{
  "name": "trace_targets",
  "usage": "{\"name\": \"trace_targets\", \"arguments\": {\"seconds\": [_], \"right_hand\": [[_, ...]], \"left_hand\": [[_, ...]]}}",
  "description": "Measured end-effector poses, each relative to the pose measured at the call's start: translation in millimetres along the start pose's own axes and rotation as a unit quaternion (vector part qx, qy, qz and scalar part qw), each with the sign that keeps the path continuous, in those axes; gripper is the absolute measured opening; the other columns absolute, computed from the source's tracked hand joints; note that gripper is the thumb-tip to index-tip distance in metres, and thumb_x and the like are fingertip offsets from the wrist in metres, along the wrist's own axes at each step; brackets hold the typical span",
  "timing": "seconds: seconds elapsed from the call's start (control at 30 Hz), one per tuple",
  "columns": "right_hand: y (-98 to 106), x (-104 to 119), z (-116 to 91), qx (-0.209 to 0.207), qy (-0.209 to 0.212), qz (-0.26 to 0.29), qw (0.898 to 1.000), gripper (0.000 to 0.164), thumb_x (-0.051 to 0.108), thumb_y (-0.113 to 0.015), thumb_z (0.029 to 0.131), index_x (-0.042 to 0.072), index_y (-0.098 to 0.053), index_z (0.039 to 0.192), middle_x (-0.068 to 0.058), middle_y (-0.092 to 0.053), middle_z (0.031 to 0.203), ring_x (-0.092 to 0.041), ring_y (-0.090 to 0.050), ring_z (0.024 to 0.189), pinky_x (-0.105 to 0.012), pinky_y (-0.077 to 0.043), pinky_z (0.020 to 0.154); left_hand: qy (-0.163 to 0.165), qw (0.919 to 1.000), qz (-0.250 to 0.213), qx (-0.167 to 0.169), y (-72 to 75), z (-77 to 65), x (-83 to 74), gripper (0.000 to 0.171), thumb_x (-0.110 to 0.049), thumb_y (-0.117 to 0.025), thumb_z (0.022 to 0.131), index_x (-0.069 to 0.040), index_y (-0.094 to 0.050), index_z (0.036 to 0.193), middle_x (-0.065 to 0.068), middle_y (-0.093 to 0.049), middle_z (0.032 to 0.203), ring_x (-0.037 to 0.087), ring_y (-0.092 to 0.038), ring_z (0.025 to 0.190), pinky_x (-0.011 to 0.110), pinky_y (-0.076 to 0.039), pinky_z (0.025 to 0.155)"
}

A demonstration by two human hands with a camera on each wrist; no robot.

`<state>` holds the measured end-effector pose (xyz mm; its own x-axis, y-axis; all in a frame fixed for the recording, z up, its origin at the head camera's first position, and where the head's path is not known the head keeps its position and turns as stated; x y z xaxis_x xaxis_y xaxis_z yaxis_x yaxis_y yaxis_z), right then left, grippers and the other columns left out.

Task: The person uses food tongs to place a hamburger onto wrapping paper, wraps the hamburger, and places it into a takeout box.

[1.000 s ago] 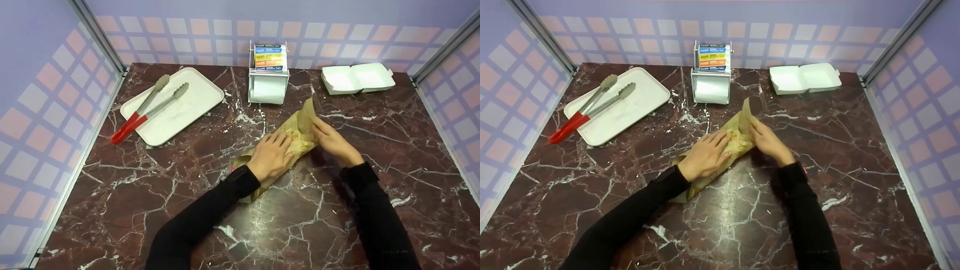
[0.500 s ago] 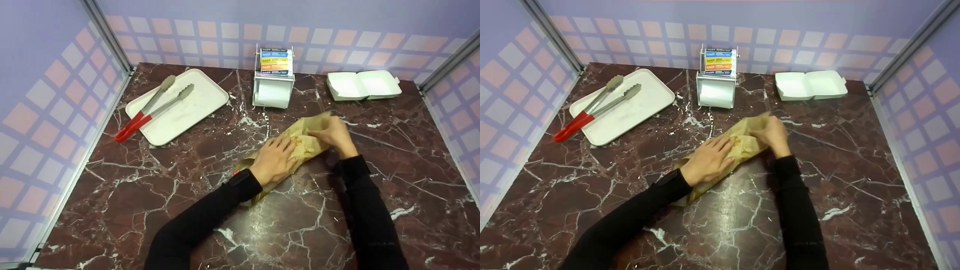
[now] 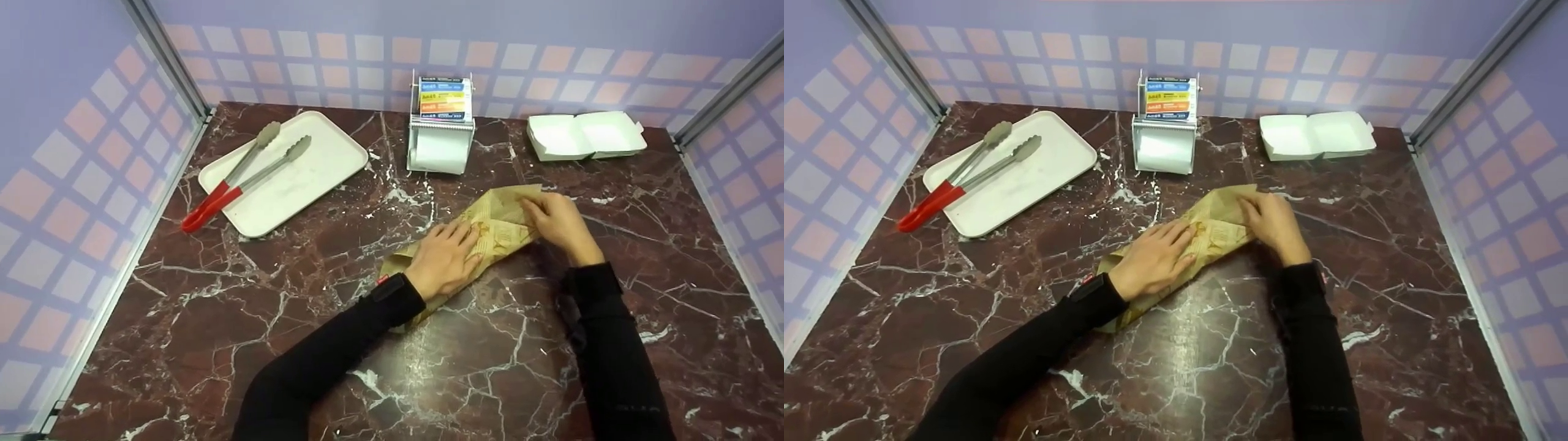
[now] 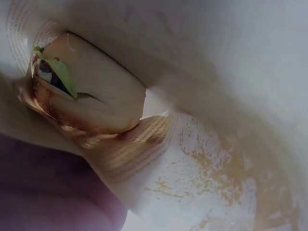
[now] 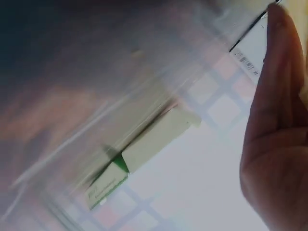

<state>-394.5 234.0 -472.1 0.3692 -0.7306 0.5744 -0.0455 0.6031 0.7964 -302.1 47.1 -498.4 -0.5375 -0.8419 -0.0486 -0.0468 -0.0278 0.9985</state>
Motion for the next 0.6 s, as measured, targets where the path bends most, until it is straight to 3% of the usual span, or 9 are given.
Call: {"name": "trace_targets", "arguments": {"seconds": [0.07,0.13,0.23,0.3,0.4,0.5,0.6], "right_hand": [[-1,9,-4,0.006,0.034,0.031,0.999,0.032,0.010,-0.057,0.106,0.012,-0.070,0.134,-0.016,-0.076,0.110,-0.024,-0.066,0.089,-0.025,-0.050,0.081],[-5,20,-9,0.039,0.063,0.067,0.995,0.038,0.004,-0.056,0.105,0.015,-0.066,0.140,-0.014,-0.071,0.131,-0.026,-0.069,0.108,-0.019,-0.052,0.094],[-15,41,-20,0.096,0.087,0.094,0.987,0.044,0.001,-0.053,0.104,0.016,-0.061,0.145,-0.009,-0.056,0.152,-0.031,-0.058,0.135,-0.027,-0.046,0.115],[-24,55,-28,0.128,0.088,0.066,0.986,0.048,0.004,-0.052,0.105,0.021,-0.055,0.150,-0.005,-0.044,0.161,-0.036,-0.051,0.142,-0.040,-0.042,0.120],[-38,73,-38,0.139,0.089,-0.027,0.986,0.047,0.019,-0.049,0.108,0.028,-0.048,0.154,-0.003,-0.031,0.168,-0.043,-0.050,0.140,-0.058,-0.043,0.116],[-52,86,-46,0.125,0.085,-0.111,0.982,0.048,0.031,-0.043,0.111,0.031,-0.040,0.159,-0.006,-0.024,0.171,-0.044,-0.042,0.147,-0.064,-0.039,0.116],[-65,96,-52,0.107,0.103,-0.135,0.980,0.049,0.031,-0.040,0.112,0.023,-0.036,0.161,-0.012,-0.020,0.171,-0.041,-0.023,0.157,-0.064,-0.030,0.122]], "left_hand": [[0.003,1.0000,0.004,-0.004,0.4,-0.4,1.5,0.063,-0.050,-0.026,0.111,-0.015,-0.032,0.162,0.007,-0.032,0.169,0.024,-0.032,0.156,0.044,-0.030,0.127],[0.003,1.0000,0.005,-0.008,0.7,-0.4,2.1,0.062,-0.050,-0.027,0.111,-0.015,-0.034,0.161,0.007,-0.034,0.168,0.024,-0.033,0.155,0.044,-0.031,0.127],[0.000,1.0000,0.003,-0.004,0.1,0.4,1.8,0.062,-0.050,-0.026,0.111,-0.015,-0.034,0.161,0.008,-0.034,0.168,0.024,-0.033,0.155,0.044,-0.031,0.127],[-0.002,1.0000,0.004,-0.001,-0.6,1.1,1.5,0.061,-0.050,-0.026,0.111,-0.015,-0.034,0.160,0.008,-0.034,0.168,0.024,-0.033,0.155,0.044,-0.031,0.127],[0.001,1.0000,0.005,0.004,-2.0,1.1,2.1,0.062,-0.050,-0.026,0.111,-0.015,-0.032,0.161,0.008,-0.031,0.169,0.023,-0.031,0.156,0.043,-0.029,0.128],[0.003,0.9999,-0.006,0.010,-3.2,-0.4,2.8,0.065,-0.049,-0.027,0.111,-0.011,-0.027,0.164,0.009,-0.027,0.171,0.024,-0.029,0.157,0.042,-0.027,0.129],[0.006,0.9992,-0.031,0.024,-4.7,-2.7,3.2,0.068,-0.048,-0.029,0.111,-0.006,-0.021,0.164,0.010,-0.023,0.172,0.024,-0.026,0.158,0.041,-0.023,0.130]]}}
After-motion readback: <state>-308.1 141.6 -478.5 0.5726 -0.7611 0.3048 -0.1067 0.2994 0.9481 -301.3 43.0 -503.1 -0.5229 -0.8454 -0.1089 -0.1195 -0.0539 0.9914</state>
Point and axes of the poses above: each hand's wrist, its own z-axis towards the middle knuckle, its own y-axis out of the back of the hand, x = y × z, the point moved 8 cm from there along z, towards the middle knuckle
